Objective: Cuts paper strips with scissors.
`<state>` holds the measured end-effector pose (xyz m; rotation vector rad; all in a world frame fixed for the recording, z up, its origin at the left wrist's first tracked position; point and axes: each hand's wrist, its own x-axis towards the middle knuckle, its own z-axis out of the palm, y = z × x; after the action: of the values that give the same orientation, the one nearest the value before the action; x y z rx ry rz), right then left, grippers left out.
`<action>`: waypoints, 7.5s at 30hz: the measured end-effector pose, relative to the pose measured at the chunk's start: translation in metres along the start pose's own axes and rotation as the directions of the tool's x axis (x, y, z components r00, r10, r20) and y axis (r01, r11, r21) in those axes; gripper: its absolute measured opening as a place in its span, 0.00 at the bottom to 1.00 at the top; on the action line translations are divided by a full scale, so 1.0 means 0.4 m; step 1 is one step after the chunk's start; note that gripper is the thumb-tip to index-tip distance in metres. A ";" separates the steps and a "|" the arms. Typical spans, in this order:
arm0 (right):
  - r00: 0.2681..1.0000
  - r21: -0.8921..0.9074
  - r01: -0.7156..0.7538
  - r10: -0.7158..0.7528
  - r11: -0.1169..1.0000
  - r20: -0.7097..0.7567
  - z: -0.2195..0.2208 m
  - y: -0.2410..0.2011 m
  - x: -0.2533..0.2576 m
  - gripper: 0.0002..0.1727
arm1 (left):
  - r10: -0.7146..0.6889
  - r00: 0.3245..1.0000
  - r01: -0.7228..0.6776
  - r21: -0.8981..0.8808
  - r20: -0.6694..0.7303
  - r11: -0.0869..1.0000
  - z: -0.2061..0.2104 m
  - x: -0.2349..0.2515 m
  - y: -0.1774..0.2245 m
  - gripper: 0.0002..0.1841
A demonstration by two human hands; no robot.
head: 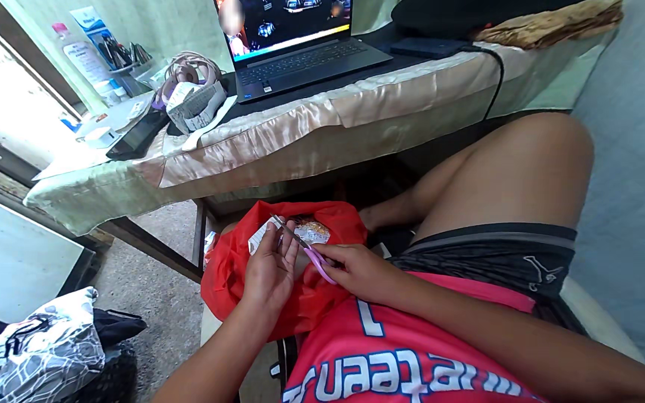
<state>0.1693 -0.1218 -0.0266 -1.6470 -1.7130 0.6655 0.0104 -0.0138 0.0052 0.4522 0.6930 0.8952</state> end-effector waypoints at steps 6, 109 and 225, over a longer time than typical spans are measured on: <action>1.000 0.023 0.007 -0.007 1.000 0.000 -0.002 -0.007 -0.003 0.26 | -0.007 1.000 0.007 -0.010 0.025 1.000 -0.005 0.001 -0.001 0.17; 0.998 -0.076 0.044 -0.047 0.996 -0.045 0.003 -0.005 -0.002 0.23 | 0.006 0.999 -0.007 0.020 0.052 1.000 0.000 -0.013 -0.004 0.19; 0.902 0.588 -0.424 0.265 0.689 0.340 -0.024 -0.019 -0.011 0.18 | 0.100 0.976 -0.189 0.524 0.193 0.831 -0.023 0.045 0.079 0.30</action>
<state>0.1716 -0.1277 -0.0150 -1.4047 -1.0850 1.5048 -0.0056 0.0193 0.0121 1.0863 0.7696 0.7850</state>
